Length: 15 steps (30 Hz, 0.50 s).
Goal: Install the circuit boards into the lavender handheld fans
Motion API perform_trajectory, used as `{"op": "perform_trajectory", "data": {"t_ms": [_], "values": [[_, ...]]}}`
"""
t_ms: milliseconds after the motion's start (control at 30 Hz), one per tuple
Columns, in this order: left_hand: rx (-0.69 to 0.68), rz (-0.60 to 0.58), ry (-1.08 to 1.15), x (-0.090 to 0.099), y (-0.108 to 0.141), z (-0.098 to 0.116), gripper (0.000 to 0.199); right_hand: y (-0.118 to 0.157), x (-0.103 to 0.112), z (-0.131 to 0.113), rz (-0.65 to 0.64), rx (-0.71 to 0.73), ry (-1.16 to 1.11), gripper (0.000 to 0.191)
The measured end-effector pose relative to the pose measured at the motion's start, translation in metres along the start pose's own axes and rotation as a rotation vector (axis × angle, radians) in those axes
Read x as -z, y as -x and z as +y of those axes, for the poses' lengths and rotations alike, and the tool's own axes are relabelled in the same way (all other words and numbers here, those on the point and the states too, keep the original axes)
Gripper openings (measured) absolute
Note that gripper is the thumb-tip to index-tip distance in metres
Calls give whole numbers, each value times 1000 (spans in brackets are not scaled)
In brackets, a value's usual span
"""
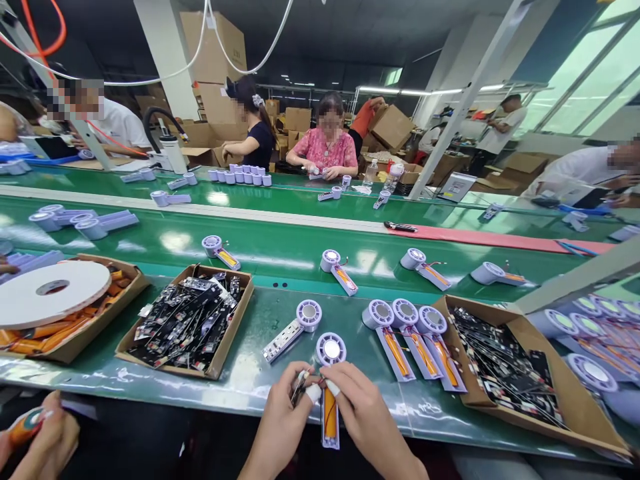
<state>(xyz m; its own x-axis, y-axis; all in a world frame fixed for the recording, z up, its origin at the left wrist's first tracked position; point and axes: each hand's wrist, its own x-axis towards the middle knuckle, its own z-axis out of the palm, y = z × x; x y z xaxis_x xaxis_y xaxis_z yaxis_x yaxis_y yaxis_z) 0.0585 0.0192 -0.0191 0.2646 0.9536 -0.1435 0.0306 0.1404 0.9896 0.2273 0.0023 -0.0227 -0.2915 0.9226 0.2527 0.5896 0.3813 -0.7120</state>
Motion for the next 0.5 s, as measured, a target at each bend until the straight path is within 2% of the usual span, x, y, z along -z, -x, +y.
{"op": "perform_trajectory", "data": {"t_ms": [167,367,500], "values": [[-1,17,-45,1,2,3,9,-2,4,-7,-71,89,83,47],[67,-12,-81,7,6,12,34,-4,1,-4,-40,121,152,38],[67,67,-117,15,5,17,21,-4,-1,-2,5,91,115,30]]}}
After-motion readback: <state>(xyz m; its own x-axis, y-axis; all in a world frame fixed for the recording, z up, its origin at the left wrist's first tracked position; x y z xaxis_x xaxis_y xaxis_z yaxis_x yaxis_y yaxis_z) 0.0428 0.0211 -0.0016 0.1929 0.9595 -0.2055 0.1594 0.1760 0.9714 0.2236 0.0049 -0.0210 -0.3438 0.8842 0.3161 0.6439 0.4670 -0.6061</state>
